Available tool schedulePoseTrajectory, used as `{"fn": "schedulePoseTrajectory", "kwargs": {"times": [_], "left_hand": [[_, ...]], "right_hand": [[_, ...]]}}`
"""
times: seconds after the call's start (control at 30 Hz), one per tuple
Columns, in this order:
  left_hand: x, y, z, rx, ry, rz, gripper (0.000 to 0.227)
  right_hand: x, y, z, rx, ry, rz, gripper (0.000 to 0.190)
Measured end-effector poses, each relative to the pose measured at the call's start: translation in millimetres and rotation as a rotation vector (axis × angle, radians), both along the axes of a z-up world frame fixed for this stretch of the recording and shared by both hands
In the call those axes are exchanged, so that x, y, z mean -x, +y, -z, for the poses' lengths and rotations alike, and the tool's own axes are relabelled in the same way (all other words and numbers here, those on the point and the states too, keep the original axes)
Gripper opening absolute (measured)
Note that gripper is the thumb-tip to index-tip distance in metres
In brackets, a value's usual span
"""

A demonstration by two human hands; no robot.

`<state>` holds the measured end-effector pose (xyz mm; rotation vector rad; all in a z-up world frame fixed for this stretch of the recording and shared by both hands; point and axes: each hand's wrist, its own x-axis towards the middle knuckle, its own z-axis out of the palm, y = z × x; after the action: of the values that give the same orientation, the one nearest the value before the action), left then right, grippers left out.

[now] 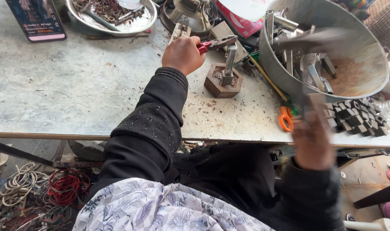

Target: The person holds a small metal piece with pliers and repeatedly strikes it with a hammer on a wooden block. They adjust the metal piece's position multiple times and continue hammering to shape it.

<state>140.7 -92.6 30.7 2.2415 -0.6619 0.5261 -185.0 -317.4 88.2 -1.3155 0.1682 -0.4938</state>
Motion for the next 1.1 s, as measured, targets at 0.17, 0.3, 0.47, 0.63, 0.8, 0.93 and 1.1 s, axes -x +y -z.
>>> {"fn": "schedulePoseTrajectory", "kwargs": {"times": [0.17, 0.3, 0.47, 0.63, 0.8, 0.93, 1.1], "left_hand": [[-3.2, -1.9, 4.6, -0.006, 0.019, 0.008, 0.015], [-4.0, -3.4, 9.2, 0.055, -0.043, 0.008, 0.016], [-10.6, -7.4, 13.1, 0.012, 0.009, 0.035, 0.017], [-11.2, -4.7, 15.0, 0.038, -0.079, -0.005, 0.013], [-3.0, 0.8, 6.6, 0.028, 0.032, 0.016, 0.018], [-6.2, -3.6, 10.0, 0.059, -0.018, 0.002, 0.018], [-8.3, -5.9, 11.8, 0.042, -0.027, -0.023, 0.016]], "right_hand": [[-19.9, 22.4, 2.2, 0.938, 0.039, 0.202, 0.059], [-33.6, 4.8, 34.4, 1.362, 0.169, 0.052, 0.057], [-4.9, -61.9, 1.4, 0.098, 0.044, -0.033, 0.044], [-27.1, -29.5, 21.9, 1.026, 0.112, 0.209, 0.045], [-36.8, -10.1, 26.0, 1.352, 0.157, -0.059, 0.058], [-2.5, -41.8, -7.2, 1.876, 0.153, 0.402, 0.064], [-32.1, -13.3, 52.8, 1.570, 0.229, 0.106, 0.063]]}}
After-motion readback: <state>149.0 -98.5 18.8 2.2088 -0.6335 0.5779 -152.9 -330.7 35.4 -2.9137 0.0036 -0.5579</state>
